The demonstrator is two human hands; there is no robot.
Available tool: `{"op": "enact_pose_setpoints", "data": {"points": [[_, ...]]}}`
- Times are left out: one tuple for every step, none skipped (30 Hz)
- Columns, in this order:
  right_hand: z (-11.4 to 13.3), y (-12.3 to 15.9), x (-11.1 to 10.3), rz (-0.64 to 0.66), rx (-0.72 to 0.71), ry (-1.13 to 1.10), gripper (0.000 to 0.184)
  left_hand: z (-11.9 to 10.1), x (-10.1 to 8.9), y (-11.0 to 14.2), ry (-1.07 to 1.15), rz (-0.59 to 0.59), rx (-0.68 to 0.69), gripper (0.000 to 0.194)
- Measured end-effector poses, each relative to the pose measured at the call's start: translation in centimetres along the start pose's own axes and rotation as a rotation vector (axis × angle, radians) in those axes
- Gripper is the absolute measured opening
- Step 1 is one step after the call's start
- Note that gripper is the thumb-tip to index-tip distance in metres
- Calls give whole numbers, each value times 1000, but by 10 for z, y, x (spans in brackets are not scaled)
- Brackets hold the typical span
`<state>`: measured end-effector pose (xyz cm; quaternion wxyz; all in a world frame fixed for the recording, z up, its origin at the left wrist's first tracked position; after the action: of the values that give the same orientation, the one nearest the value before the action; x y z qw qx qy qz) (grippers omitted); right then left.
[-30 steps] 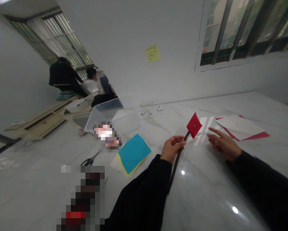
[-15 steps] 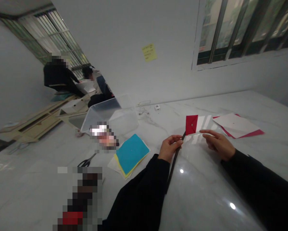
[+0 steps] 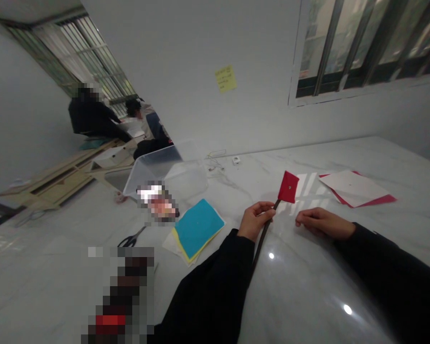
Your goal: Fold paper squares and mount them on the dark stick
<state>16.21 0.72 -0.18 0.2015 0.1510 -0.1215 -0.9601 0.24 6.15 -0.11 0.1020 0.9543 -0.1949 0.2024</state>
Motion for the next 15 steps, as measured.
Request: {"op": "enact_pose_setpoints", "data": {"points": [[-2, -1, -8, -67, 9, -22, 49, 0, 0, 0, 4, -2, -4, 37], [-4, -1, -17, -146, 11, -50, 50, 0, 0, 0, 9, -3, -7, 37], [-5, -1, -27, -242, 13, -85, 51, 0, 0, 0, 14, -4, -11, 37], [-7, 2, -38, -346, 18, -124, 52, 0, 1, 1, 16, -5, -14, 37], [-10, 5, -48, -450, 29, -164, 55, 0, 1, 1, 16, -6, -18, 37], [-13, 9, -56, -545, 43, -195, 59, 0, 1, 1, 13, -9, -24, 38], [-15, 13, -63, -626, 57, -217, 64, 0, 2, 1, 5, -12, -31, 38], [-16, 17, -69, -692, 62, -232, 70, 0, 2, 2, -5, -14, -38, 38], [-16, 20, -73, -742, 54, -244, 76, 0, 2, 2, -15, -13, -42, 38], [-14, 23, -76, -777, 35, -257, 79, 0, 3, 2, -24, -8, -46, 38], [-12, 23, -76, -778, 12, -267, 78, 0, 4, 3, -31, -4, -49, 38], [-9, 20, -71, -706, 2, -259, 73, 0, 4, 3, -33, -1, -51, 38], [-6, 14, -59, -560, 3, -222, 66, 0, 4, 3, -33, -1, -54, 38], [-2, 7, -41, -351, 9, -155, 58, 0, 3, 3, -30, -1, -55, 39], [1, 4, -18, -120, 12, -69, 51, 0, 3, 3, -25, -2, -53, 39]]}}
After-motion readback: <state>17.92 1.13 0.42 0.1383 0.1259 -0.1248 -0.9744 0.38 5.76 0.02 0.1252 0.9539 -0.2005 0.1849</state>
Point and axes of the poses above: each hand's wrist, its own y-axis away from the middle knuckle, its own x-axis out of the palm, z = x × y, the point moved 9 cm from there along -y, towards the middle knuckle, and after that the axes turned 6 degrees about y, right-handed, at the moved point
